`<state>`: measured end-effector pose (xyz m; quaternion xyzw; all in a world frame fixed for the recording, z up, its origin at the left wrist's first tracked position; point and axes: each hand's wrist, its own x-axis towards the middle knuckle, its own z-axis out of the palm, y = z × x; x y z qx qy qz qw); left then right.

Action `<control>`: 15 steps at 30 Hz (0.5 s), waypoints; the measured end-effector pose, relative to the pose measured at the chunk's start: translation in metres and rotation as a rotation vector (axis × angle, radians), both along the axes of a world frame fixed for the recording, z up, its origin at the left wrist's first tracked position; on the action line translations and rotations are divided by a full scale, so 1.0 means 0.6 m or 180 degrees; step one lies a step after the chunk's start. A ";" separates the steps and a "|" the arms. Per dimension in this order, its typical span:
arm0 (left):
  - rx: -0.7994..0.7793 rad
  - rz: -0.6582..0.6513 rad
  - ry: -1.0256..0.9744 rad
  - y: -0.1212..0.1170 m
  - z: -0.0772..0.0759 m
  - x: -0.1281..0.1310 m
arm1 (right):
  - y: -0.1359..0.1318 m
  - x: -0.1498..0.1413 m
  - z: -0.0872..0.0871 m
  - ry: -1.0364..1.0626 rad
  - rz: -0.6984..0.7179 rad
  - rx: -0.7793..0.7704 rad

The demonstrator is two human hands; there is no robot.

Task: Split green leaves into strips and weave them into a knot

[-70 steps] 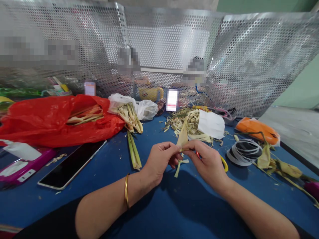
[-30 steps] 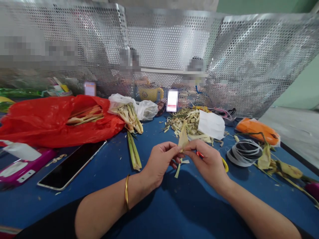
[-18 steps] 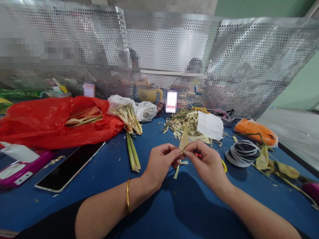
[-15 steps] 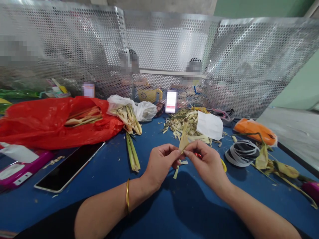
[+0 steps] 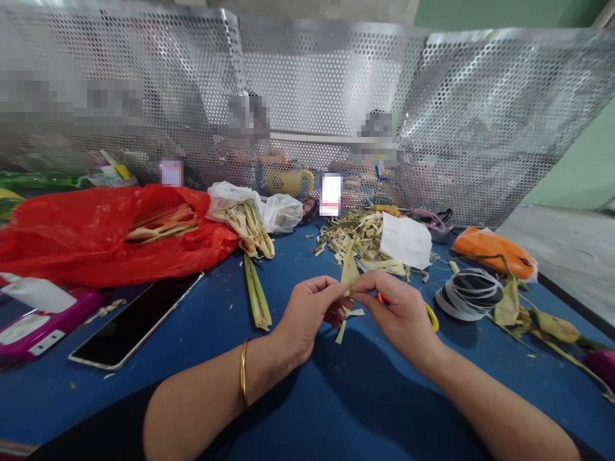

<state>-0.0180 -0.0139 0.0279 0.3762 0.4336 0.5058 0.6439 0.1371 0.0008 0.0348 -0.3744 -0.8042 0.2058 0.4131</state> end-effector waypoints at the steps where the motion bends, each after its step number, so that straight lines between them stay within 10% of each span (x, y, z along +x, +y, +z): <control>1: -0.0052 -0.0046 -0.0042 0.001 -0.001 -0.001 | 0.001 0.000 0.000 0.0002 0.0038 -0.0030; 15: 0.0337 0.0185 0.0119 -0.010 0.000 0.010 | -0.008 -0.004 0.006 0.0201 -0.0438 -0.0691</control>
